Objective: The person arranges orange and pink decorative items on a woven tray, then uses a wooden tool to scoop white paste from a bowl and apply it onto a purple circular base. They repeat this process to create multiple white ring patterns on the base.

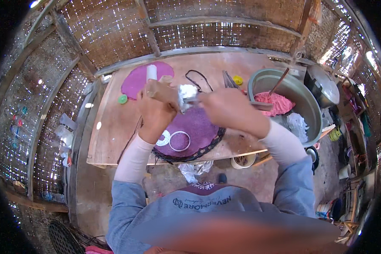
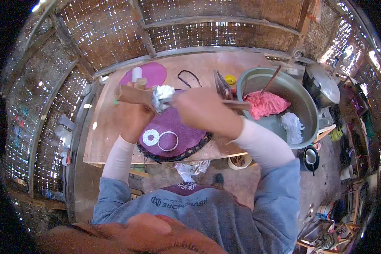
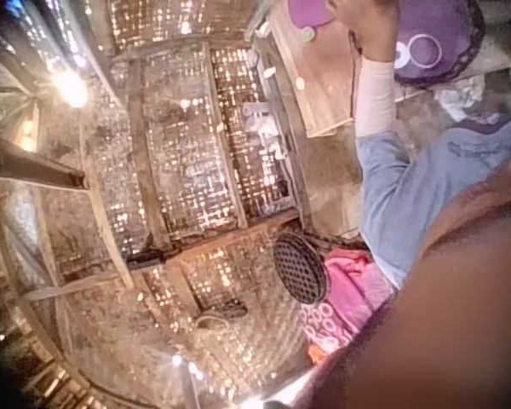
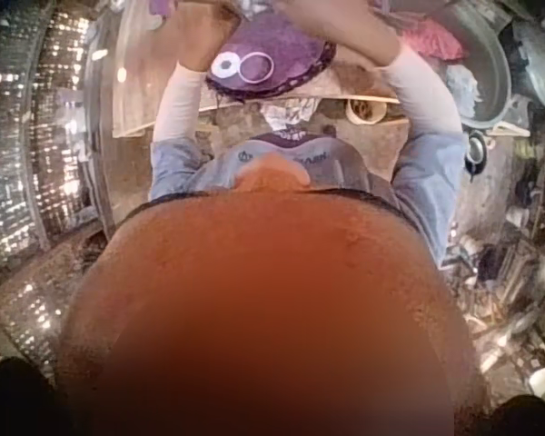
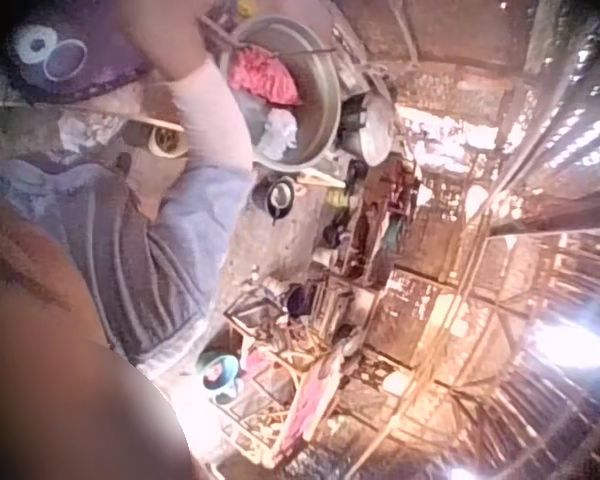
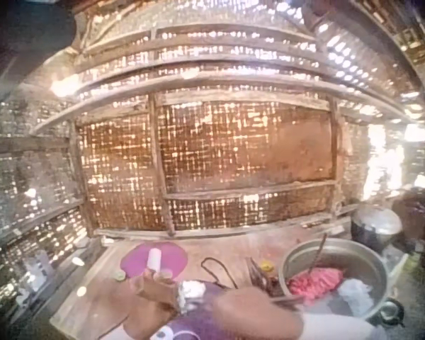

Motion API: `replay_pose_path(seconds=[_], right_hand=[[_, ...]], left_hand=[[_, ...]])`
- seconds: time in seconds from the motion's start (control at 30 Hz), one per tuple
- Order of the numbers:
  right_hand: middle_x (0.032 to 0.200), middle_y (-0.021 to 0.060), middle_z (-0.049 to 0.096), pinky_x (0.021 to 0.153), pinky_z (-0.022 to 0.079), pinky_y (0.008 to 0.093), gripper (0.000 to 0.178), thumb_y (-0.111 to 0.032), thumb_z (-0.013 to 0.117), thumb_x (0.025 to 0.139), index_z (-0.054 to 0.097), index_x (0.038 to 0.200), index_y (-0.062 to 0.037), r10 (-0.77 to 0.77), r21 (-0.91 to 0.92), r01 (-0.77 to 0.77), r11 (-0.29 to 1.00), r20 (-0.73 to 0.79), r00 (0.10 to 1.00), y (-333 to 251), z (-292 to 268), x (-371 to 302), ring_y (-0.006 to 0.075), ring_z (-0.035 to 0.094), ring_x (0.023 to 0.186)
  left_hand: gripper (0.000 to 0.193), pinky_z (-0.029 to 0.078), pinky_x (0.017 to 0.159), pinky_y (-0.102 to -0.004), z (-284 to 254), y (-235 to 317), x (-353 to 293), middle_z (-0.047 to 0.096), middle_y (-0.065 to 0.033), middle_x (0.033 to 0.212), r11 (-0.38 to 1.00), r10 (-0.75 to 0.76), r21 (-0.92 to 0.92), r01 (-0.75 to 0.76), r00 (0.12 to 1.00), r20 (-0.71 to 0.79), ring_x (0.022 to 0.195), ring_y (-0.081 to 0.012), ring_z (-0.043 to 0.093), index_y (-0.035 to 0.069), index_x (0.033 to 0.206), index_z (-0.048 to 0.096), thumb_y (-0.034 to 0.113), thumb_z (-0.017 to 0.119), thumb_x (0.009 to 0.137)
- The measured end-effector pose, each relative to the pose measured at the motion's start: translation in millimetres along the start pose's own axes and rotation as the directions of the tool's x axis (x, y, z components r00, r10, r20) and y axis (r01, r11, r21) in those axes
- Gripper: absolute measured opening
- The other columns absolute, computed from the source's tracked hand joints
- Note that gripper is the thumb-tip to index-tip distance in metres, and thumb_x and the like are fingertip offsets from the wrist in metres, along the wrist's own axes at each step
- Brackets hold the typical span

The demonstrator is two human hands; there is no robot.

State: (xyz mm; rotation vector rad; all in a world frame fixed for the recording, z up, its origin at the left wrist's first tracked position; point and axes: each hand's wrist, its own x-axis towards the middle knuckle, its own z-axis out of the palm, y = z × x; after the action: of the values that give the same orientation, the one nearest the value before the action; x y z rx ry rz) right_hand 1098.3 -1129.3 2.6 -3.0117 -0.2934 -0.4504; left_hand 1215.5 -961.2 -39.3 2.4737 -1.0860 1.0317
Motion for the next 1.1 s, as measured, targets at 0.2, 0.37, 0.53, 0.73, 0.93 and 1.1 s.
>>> replay_pose_path(seconds=[0.2, 0.37, 0.53, 0.73, 0.93, 1.1], right_hand=[[0.063, 0.0120, 0.059, 0.046, 0.046, 0.0385, 0.009, -0.013, 0.053, 0.080, 0.056, 0.085, -0.0073, -0.011, -0.140, -0.012, 0.990, -0.158, 0.987, -23.2, 11.8, -18.5, 0.0268, 0.060, 0.056], [0.060, 0.0139, 0.058, 0.046, 0.046, 0.0407, 0.012, -0.018, 0.053, 0.079, 0.058, 0.081, -0.0067, 0.028, -0.048, -0.045, 0.998, -0.306, 0.952, 3.1, -16.2, -33.7, 0.0303, 0.060, 0.054], [0.059, 0.0152, 0.058, 0.048, 0.046, 0.0420, 0.011, -0.016, 0.054, 0.077, 0.059, 0.079, -0.0068, -0.012, -0.062, -0.005, 0.998, -0.273, 0.962, 19.6, -17.0, -23.1, 0.0315, 0.060, 0.055], [0.060, 0.0142, 0.058, 0.049, 0.044, 0.0431, 0.011, -0.015, 0.053, 0.075, 0.059, 0.079, -0.0072, -0.068, -0.224, 0.019, 0.974, -0.213, 0.975, 21.1, -25.7, -3.7, 0.0324, 0.058, 0.056], [0.057, 0.0130, 0.058, 0.046, 0.044, 0.0413, 0.009, -0.011, 0.053, 0.073, 0.058, 0.076, -0.0052, -0.108, -0.242, 0.063, 0.968, -0.178, 0.978, 14.8, -27.6, 20.8, 0.0300, 0.059, 0.053], [0.059, 0.0127, 0.059, 0.046, 0.045, 0.0400, 0.012, -0.014, 0.052, 0.077, 0.059, 0.083, -0.0068, -0.138, -0.091, 0.120, 0.989, -0.231, 0.963, 12.1, 22.8, 22.6, 0.0286, 0.061, 0.055]], left_hand=[[0.037, 0.037, 0.080, -0.0408, -7.4, -13.8, 0.0, 0.057, -0.0053, 0.110, 1.000, 0.027, 0.013, -0.028, 0.998, 0.057, 0.107, -0.0237, 0.049, 0.020, 0.103, 0.061, 0.035, 0.063, 0.069], [0.038, 0.040, 0.074, -0.0458, 20.2, -52.2, -7.3, 0.060, -0.0080, 0.095, 0.993, -0.024, -0.115, 0.000, 0.978, -0.205, 0.092, -0.0266, 0.055, 0.013, 0.102, 0.060, 0.027, 0.068, 0.068], [0.031, 0.041, 0.070, -0.0439, 27.6, -32.6, -3.7, 0.054, -0.0078, 0.081, 0.984, -0.145, -0.147, 0.099, 0.929, -0.342, 0.078, -0.0275, 0.053, 0.011, 0.090, 0.062, 0.017, 0.072, 0.061], [0.037, 0.040, 0.066, -0.0421, 12.4, -21.3, 11.1, 0.053, -0.0080, 0.083, 0.998, -0.022, -0.069, -0.004, 0.927, -0.375, 0.082, -0.0282, 0.051, 0.012, 0.092, 0.061, 0.016, 0.072, 0.057], [0.022, 0.039, 0.064, -0.0418, 33.4, -20.3, 15.6, 0.052, -0.0090, 0.082, 0.983, -0.101, -0.179, 0.045, 0.943, -0.317, 0.084, -0.0285, 0.050, 0.013, 0.084, 0.061, 0.021, 0.070, 0.065], [0.016, 0.038, 0.062, -0.0409, 41.3, -3.7, 25.9, 0.052, -0.0094, 0.077, 0.985, -0.142, -0.138, 0.102, 0.936, -0.321, 0.076, -0.0276, 0.051, 0.013, 0.077, 0.060, 0.026, 0.067, 0.071]])
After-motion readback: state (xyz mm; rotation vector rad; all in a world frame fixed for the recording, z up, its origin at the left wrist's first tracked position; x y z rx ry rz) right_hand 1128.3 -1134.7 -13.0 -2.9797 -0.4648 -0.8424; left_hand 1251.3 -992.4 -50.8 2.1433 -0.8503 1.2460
